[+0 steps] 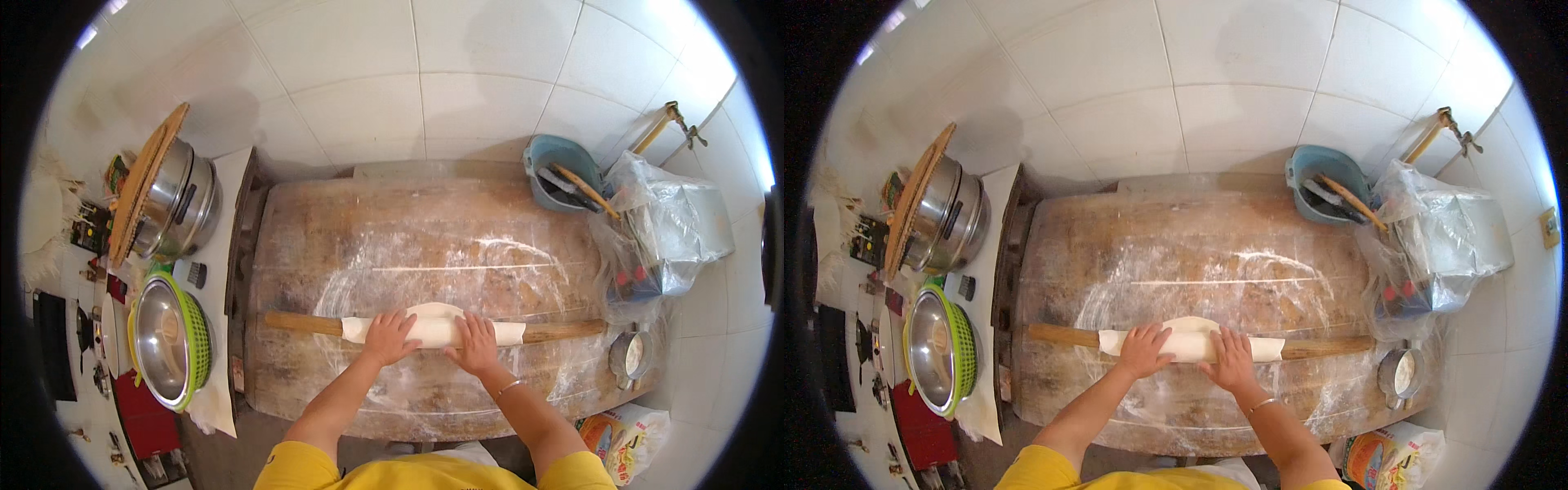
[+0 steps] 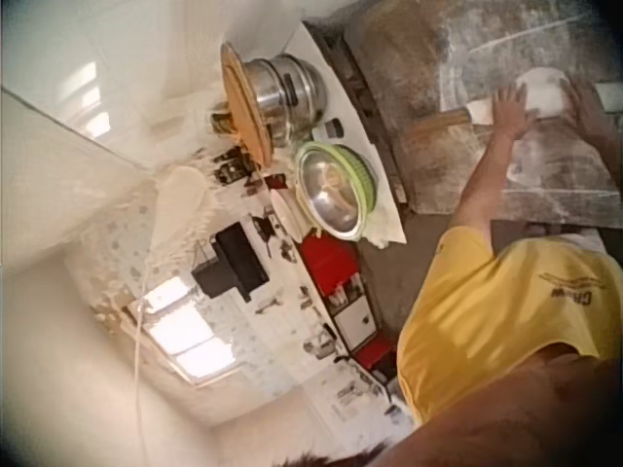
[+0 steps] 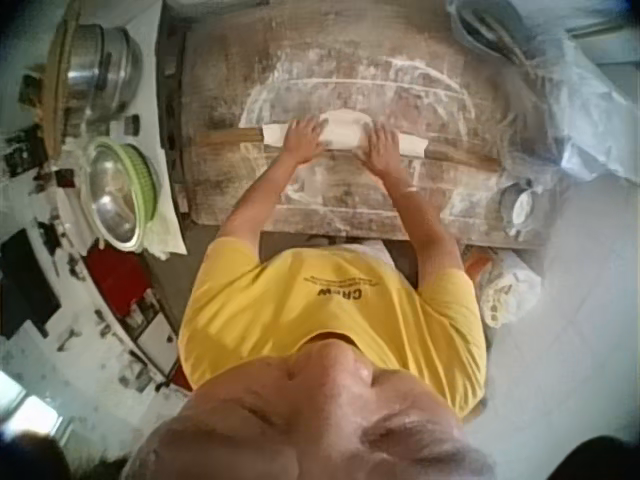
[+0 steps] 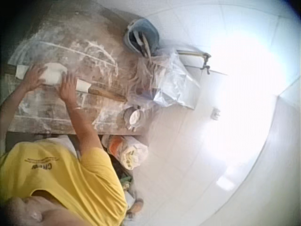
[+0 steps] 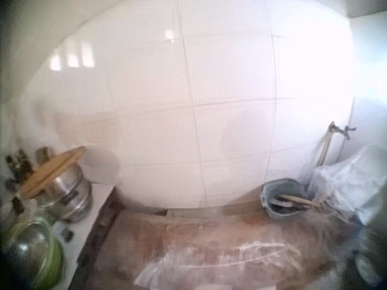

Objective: The person uses a long wooden rolling pin to flatten and stretch a piece of dough on a floured wooden table, frequently rolling and unrolling the dough around the pin while dusting it with flour from a small cup.

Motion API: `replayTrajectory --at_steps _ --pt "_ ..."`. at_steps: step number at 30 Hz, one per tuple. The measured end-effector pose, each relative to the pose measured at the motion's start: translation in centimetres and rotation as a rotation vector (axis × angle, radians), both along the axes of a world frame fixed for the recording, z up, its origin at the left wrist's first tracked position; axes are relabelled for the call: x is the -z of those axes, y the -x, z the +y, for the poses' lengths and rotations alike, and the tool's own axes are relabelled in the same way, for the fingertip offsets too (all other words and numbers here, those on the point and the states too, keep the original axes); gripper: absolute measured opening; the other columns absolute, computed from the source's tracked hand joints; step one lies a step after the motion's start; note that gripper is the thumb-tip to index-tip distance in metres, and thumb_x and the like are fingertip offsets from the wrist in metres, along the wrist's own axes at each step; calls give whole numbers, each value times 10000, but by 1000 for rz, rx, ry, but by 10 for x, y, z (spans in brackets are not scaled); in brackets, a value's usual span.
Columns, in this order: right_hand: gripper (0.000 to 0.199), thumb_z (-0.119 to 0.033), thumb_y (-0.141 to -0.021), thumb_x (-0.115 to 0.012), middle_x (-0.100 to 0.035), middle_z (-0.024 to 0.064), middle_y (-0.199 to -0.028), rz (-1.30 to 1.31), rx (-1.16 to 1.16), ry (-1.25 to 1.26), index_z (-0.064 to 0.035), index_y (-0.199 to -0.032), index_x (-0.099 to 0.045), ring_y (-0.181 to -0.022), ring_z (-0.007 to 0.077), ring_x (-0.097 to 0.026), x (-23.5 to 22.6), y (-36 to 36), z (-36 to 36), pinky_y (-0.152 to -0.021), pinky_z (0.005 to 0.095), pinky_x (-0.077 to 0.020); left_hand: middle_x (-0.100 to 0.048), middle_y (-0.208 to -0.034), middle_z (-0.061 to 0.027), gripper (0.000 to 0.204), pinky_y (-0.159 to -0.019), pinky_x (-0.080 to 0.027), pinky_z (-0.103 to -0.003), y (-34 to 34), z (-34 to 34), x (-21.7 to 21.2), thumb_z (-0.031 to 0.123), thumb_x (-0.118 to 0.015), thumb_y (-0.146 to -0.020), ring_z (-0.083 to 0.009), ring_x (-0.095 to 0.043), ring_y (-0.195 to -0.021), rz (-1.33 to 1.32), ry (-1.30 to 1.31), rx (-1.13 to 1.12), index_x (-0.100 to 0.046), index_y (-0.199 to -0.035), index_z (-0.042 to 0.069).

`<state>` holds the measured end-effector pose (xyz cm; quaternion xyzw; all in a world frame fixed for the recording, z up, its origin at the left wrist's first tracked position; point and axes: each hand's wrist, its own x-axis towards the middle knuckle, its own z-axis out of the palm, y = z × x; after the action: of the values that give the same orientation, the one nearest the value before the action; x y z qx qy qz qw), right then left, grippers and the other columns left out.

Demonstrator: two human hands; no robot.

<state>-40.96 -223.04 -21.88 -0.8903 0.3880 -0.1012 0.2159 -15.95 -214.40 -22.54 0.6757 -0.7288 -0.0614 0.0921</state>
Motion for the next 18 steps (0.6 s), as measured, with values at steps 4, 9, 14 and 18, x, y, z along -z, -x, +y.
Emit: replayTrajectory --at_steps 4,9,14,18 --pt "836 -500 -640 -801 -555 171 -1232 90 -13 113 -57 -1287 -509 -1171 336 -508 -7 8 8 -1017 479 -358 -564 -1213 -104 833 -939 -400 -451 9 -2 -9 561 -735 -702 -283 -530 -1100 -164 -141 83 -479 -1358 116" --pt "719 -421 -594 -850 -606 98 -1046 209 -28 -67 -71 -1155 -567 -1019 300 -556 -10 -9 -33 -923 438 -410 -583 -1105 -113 760 -883 -417 -448 3 -37 -30 537 -788 -643 -280 -549 -1052 -44 -329 47 -541 -1206 90" --pt "742 -418 -635 -822 -593 160 -1115 153 -82 -17 -58 -1223 -548 -1037 342 -554 -3 37 64 -944 490 -403 -570 -1100 -119 818 -878 -405 -451 43 85 -9 532 -771 -647 -275 -536 -1034 -100 -138 57 -529 -1280 74" --pt "802 -532 -745 -693 -538 220 -1271 44 -31 -22 -32 -1335 -482 -1207 396 -470 2 52 104 -1057 581 -291 -570 -1061 -109 779 -877 -393 -467 69 124 -20 608 -657 -746 -268 -522 -1021 70 -1 -12 -529 -1302 79"
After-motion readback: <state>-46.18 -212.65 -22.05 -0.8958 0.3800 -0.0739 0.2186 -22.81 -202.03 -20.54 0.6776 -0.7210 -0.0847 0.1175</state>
